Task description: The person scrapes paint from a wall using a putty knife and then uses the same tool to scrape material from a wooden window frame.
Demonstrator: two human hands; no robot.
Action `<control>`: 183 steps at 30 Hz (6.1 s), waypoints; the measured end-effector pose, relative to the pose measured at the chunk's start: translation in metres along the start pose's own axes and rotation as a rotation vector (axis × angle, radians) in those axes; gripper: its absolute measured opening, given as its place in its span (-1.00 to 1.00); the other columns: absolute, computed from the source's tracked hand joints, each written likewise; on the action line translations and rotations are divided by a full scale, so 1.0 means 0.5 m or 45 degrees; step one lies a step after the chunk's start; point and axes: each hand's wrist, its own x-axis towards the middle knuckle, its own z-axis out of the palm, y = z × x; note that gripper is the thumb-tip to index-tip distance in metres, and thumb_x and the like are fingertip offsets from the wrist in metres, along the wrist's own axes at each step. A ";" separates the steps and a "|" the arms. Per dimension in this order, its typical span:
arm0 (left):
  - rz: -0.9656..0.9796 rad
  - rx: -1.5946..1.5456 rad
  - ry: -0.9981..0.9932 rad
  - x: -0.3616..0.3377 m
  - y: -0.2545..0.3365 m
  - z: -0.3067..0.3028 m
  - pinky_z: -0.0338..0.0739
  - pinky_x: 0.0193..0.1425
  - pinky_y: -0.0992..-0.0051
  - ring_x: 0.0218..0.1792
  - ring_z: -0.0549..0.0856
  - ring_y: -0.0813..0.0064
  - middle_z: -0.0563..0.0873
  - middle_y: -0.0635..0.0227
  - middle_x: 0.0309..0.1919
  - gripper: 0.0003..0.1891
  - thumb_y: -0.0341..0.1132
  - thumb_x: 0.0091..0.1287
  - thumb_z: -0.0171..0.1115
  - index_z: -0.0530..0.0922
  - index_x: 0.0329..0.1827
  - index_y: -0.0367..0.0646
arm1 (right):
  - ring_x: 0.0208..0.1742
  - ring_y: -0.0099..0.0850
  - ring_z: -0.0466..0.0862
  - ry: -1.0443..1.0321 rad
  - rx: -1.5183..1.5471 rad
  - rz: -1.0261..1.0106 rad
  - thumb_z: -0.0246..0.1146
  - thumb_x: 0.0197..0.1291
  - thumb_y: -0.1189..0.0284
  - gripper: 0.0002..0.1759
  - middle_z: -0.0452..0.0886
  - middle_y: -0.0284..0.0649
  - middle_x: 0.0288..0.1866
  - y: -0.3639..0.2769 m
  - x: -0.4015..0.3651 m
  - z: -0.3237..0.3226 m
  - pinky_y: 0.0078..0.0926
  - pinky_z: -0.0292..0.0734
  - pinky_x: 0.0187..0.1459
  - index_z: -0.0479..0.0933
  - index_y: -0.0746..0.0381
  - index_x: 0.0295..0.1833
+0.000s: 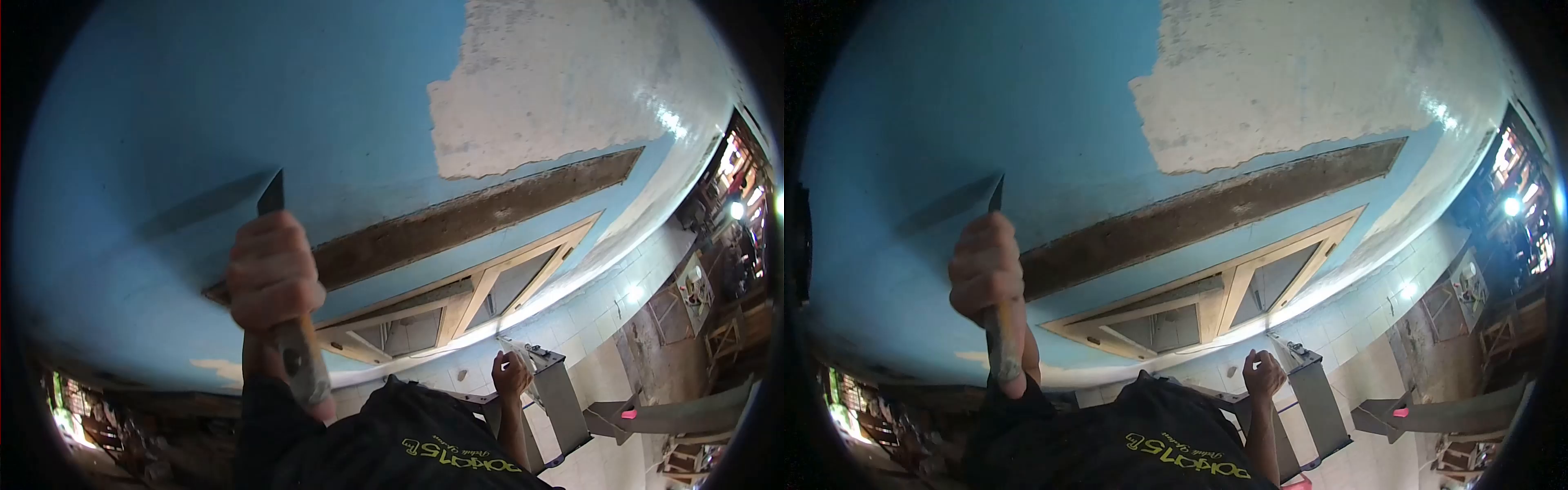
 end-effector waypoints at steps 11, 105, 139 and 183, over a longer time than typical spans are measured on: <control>0.051 -0.007 0.044 -0.018 -0.013 0.018 -0.05 -0.57 0.53 -0.76 0.12 0.60 0.11 0.57 -0.82 -0.16 0.67 0.00 0.00 0.18 -0.71 -0.04 | -0.50 -0.18 0.65 0.005 -0.009 -0.007 0.30 0.15 0.31 -0.75 0.62 -0.28 -0.56 0.001 0.003 0.009 -0.15 0.43 -0.46 0.48 0.13 -0.53; 0.287 0.443 -0.848 0.442 -0.206 0.189 0.57 -0.09 0.23 -0.18 0.69 0.31 0.70 0.33 -0.28 -0.75 -0.17 0.03 0.38 0.66 -0.26 -0.05 | 0.32 0.03 0.46 0.838 0.669 -1.719 0.51 -0.06 0.26 -0.40 0.41 0.01 0.29 -0.600 0.531 -0.658 0.01 0.34 0.38 0.55 0.18 0.14; 0.385 0.657 -0.887 0.470 -0.188 0.195 0.43 0.36 0.47 0.14 0.60 0.61 0.68 0.65 0.00 -0.76 -0.19 0.15 0.29 0.63 -0.10 0.12 | -0.05 -0.43 0.65 0.715 1.322 -1.303 0.21 0.33 0.31 -0.71 0.67 -0.09 0.02 -0.624 0.531 -0.666 -0.57 0.49 -0.02 0.69 0.33 -0.12; 0.272 0.617 -0.963 0.500 -0.176 0.183 0.30 0.45 0.35 0.20 0.55 0.51 0.68 0.56 0.01 -0.66 -0.09 0.16 0.21 0.62 0.01 0.15 | 0.03 -0.37 0.64 0.469 1.443 -1.269 0.17 0.35 0.32 -0.71 0.69 -0.11 -0.05 -0.623 0.534 -0.713 -0.46 0.47 0.07 0.66 0.34 -0.16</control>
